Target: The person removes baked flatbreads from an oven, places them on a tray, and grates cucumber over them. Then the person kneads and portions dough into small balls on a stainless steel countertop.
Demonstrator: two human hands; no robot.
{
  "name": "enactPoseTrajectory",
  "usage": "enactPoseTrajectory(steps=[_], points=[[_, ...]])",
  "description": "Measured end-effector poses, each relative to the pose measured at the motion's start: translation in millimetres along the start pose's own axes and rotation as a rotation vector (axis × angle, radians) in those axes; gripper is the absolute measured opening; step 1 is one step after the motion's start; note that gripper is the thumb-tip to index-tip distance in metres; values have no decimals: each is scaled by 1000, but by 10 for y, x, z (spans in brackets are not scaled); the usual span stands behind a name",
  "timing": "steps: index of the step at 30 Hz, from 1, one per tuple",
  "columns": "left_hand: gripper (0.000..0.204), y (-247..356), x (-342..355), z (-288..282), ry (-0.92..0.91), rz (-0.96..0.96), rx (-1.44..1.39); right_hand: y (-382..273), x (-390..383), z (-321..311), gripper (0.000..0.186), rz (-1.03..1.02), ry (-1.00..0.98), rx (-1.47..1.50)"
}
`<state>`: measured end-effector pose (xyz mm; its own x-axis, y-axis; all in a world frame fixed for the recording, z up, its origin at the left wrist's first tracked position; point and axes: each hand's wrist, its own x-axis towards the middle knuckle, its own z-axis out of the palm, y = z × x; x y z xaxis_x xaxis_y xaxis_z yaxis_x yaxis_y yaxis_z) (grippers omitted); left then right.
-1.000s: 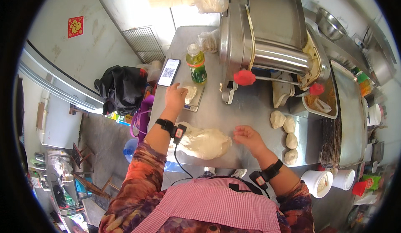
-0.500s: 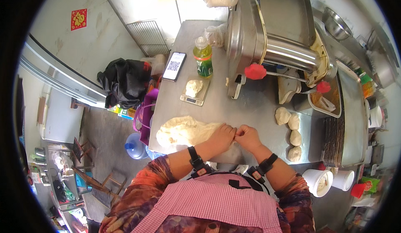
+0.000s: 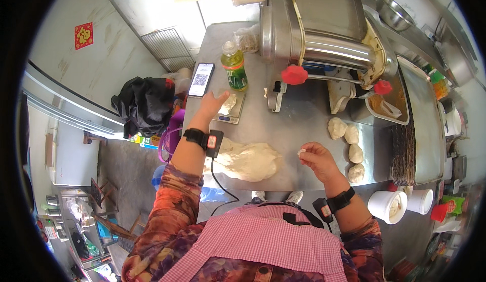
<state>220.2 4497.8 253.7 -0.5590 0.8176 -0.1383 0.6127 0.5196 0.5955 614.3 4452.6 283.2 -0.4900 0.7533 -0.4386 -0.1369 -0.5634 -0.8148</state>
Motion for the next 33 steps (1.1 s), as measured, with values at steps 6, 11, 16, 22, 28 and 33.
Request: enactPoseTrajectory(steps=[6,11,16,22,28,33], points=[[69,103,-232,252,-29,121,153,1,-2,117,22,-86,-13,-86],[52,325,-741,361,-354,18,-832,-170,184,384,24,-286,-5,-251],[37,780,-1618,492,-740,-94,-1418,-319,278,548,40,-340,39,-634],[43,1050,-1822,577,-753,-131,-1383,-344,84,409,66,-640,-94,-852],[39,1268,-2092,740,-1050,-246,-1670,-337,-103,-29,49,-739,-153,-969],[53,1470,-2274,881,-1083,26,-871,-331,-324,-463,29,-180,-128,-562]])
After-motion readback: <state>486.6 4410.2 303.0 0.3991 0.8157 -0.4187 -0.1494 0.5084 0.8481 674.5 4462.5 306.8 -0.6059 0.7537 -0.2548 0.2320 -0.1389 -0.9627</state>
